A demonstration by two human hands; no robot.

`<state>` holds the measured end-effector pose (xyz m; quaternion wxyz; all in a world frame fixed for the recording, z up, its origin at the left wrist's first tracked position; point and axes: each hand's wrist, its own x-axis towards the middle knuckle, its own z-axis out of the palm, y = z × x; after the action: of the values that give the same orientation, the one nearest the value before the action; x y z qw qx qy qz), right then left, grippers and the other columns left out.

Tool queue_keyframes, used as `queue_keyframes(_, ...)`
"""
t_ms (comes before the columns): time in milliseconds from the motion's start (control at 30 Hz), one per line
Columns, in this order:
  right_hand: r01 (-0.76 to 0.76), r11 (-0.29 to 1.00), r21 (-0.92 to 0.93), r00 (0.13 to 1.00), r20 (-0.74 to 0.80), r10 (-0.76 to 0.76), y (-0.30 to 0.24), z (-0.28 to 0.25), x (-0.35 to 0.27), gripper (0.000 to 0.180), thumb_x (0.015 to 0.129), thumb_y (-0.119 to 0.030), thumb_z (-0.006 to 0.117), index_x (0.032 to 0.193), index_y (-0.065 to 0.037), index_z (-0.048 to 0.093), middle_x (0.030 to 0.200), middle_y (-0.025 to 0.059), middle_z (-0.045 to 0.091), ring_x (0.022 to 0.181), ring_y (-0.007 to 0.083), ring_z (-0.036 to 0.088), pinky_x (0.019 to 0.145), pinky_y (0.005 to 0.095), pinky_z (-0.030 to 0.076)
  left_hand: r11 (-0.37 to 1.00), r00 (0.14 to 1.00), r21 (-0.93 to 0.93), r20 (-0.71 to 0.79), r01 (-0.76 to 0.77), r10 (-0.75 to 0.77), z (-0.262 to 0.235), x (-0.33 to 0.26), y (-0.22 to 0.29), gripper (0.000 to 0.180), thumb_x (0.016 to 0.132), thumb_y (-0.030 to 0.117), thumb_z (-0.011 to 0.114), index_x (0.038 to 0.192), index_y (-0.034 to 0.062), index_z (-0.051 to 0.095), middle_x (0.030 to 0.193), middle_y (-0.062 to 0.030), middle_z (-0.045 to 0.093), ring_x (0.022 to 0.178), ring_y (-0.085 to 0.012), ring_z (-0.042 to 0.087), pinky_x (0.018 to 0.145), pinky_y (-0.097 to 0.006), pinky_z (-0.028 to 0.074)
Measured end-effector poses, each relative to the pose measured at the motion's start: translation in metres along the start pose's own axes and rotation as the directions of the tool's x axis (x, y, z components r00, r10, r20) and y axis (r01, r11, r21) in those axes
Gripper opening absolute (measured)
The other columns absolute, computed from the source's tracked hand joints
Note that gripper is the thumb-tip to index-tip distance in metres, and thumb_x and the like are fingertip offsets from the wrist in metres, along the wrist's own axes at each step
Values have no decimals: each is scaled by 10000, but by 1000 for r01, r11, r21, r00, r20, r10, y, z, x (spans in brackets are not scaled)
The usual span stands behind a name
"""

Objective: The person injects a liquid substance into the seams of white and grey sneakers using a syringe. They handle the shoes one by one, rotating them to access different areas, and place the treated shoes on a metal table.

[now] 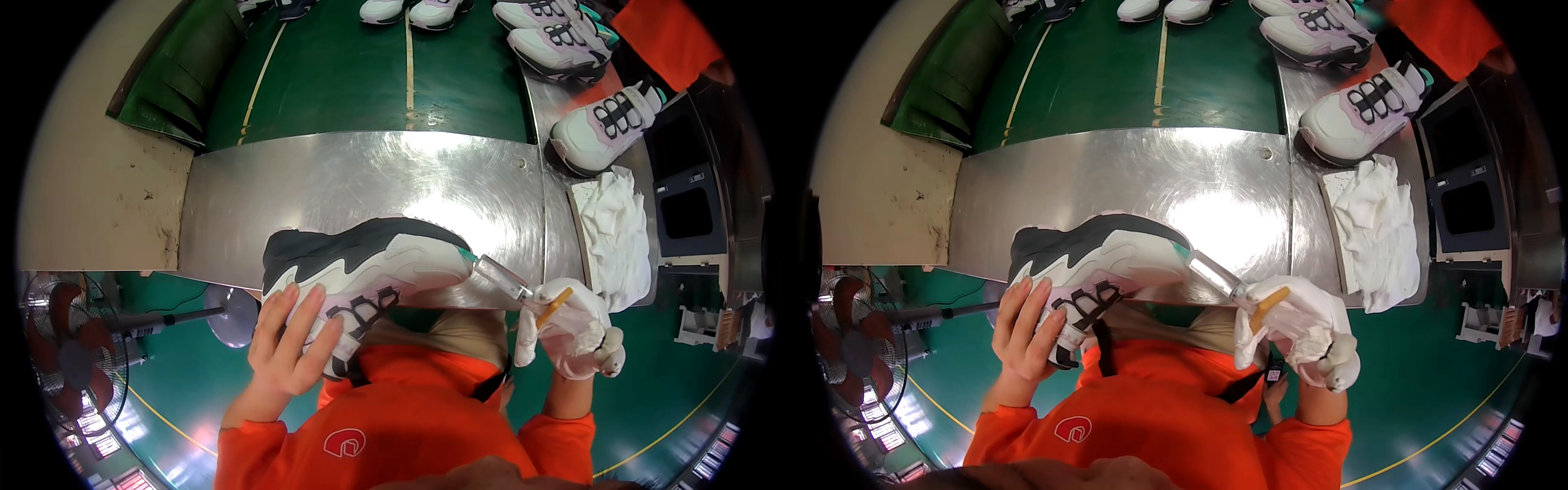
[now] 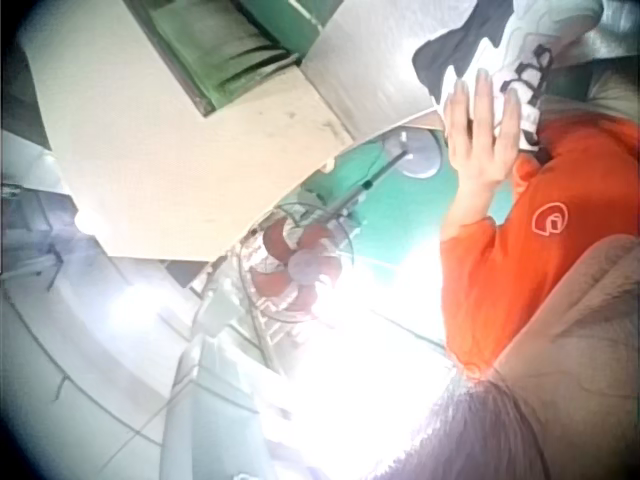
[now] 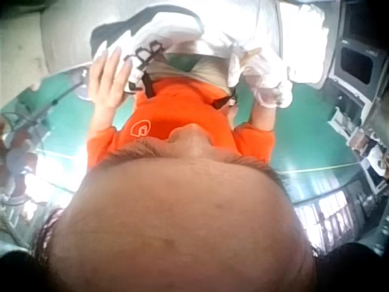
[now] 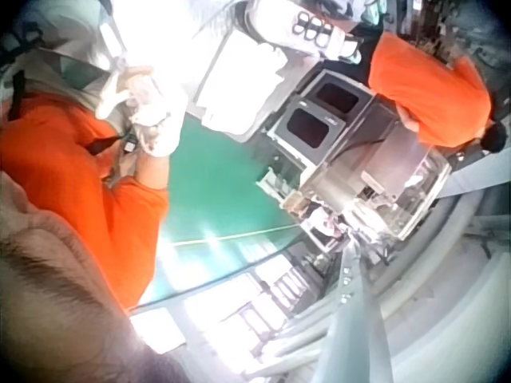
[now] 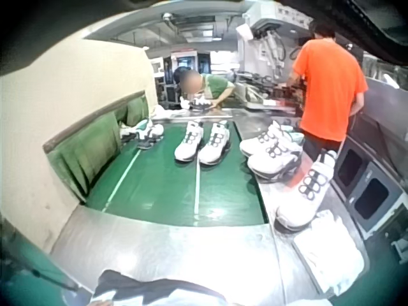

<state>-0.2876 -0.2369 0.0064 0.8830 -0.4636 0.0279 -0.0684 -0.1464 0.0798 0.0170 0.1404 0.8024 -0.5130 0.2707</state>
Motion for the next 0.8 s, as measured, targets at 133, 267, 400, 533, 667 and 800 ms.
queue_keyframes(133,61,987,149,998,-28,-58,11,7,-11,1176,454,-662,795,1242,139,448,889,264,611,604,340,613,511,374,515,1000,1000,9,5,7,-7,-2,4,4,237,836,57,638,1070,98,631,1146,-181,674,1082,-377,609,844,-445,543)
queue_keyframes(267,165,941,296,986,-75,-149,28,15,-23,1107,476,-515,813,1263,163,428,1004,289,609,688,369,624,572,413,531,1000,1000,9,-1,-7,7,0,3,3,251,838,64,641,1088,86,629,1160,-192,665,1080,-388,608,839,-458,543)
queue_keyframes(400,135,975,175,970,-223,-94,30,28,-32,1146,481,-630,819,1231,150,443,1016,305,609,583,329,591,488,379,509,1000,1000,9,-9,-8,8,1,2,4,252,842,82,646,1094,80,629,1173,-198,657,1074,-395,609,835,-464,542)
queue_keyframes(533,133,981,143,956,-278,-89,27,42,-34,1160,487,-637,800,1246,159,434,1025,311,607,588,337,591,504,373,506,1000,1000,1,-8,-7,7,0,3,5,254,846,87,640,1099,79,630,1163,-200,660,1069,-397,610,833,-465,542)
queue_keyframes(667,113,989,99,943,-325,-75,21,57,-33,1161,501,-641,788,1256,164,427,968,295,604,591,339,593,505,360,499,1000,1000,-2,-23,-4,4,2,1,4,234,841,73,625,1074,81,646,1152,-194,665,1062,-392,611,831,-462,544)
queue_keyframes(800,116,991,63,945,-313,-91,21,61,-33,1137,522,-627,781,1257,164,425,935,299,596,592,340,596,501,359,494,1000,999,-1,-43,4,-4,3,3,5,218,828,54,614,1037,86,666,1146,-180,671,1053,-382,615,834,-447,547)
